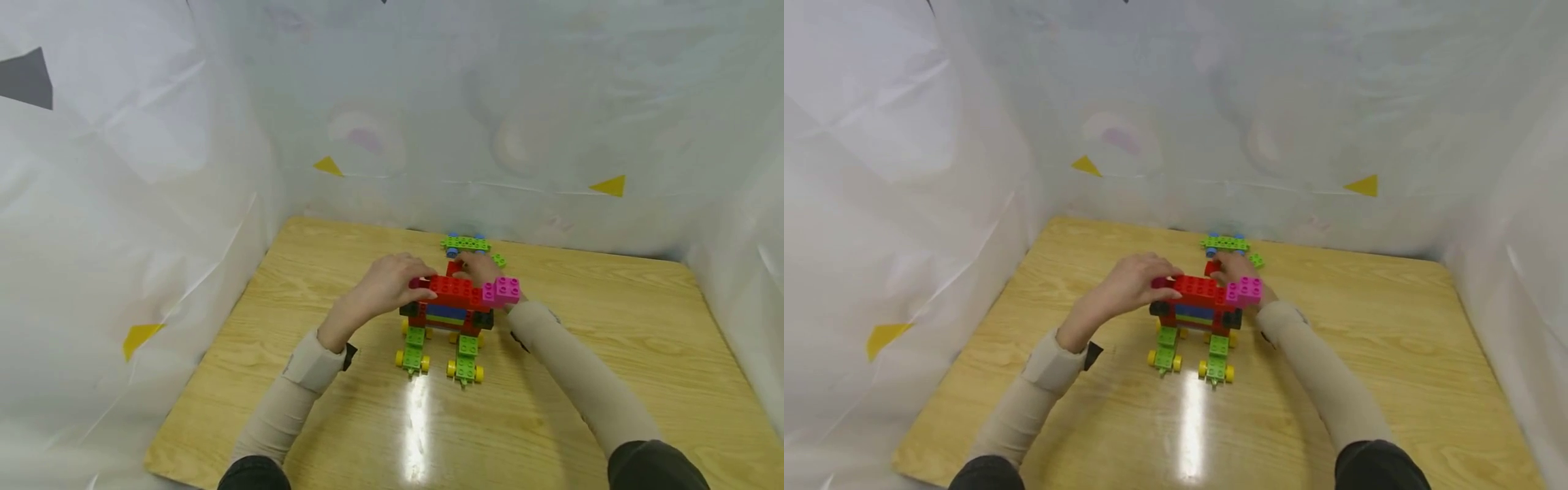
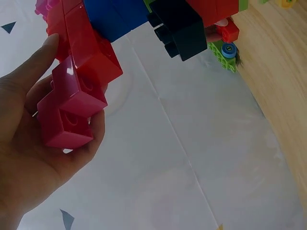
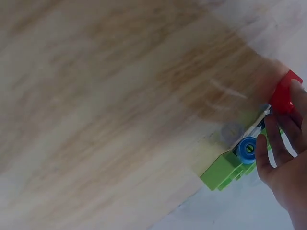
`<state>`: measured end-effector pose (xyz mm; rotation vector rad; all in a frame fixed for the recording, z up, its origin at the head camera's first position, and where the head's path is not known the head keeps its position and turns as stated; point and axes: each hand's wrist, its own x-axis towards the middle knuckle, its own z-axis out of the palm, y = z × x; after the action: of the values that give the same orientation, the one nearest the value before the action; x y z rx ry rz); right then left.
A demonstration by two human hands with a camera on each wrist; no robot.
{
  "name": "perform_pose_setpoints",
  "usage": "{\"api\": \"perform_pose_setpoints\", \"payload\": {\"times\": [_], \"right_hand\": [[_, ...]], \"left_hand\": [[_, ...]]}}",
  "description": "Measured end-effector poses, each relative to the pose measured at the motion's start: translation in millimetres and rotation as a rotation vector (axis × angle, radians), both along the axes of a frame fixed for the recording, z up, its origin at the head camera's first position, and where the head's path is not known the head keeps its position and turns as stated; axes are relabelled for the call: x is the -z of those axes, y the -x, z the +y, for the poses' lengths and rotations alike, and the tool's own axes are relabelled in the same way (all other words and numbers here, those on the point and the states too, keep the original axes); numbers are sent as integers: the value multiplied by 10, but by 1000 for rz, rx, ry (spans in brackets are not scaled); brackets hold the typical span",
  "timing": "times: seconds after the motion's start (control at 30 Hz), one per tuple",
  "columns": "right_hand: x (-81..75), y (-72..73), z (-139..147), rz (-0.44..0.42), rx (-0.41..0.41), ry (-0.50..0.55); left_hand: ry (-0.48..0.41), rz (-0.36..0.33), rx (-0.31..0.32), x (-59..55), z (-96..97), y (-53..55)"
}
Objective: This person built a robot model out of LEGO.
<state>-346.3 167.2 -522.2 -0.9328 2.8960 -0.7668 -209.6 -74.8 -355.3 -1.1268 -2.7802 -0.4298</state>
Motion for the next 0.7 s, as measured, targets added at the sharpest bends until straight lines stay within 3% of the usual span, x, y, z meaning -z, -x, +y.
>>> {"api": "perform_pose_setpoints", "payload": {"times": [0.17, 0.23, 0.3, 0.47, 0.57, 0.7], "right_hand": [[-79, -64, 129, -215, 70, 107], [-190, -85, 189, -251, 102, 143], [-341, -87, 249, -229, 113, 169], [-825, -99, 367, -54, 69, 207], [-1127, -224, 414, -27, 63, 241], [-1479, -500, 428, -15, 32, 259]], "left_hand": [[-47, -33, -7, 19, 3, 7], [-59, -44, -5, 18, 4, 15], [-60, -53, -5, 11, 5, 26], [-49, -70, -24, -11, 9, 53], [-48, -85, -20, -17, 31, 65], [-49, -113, -18, -20, 63, 75]]}}
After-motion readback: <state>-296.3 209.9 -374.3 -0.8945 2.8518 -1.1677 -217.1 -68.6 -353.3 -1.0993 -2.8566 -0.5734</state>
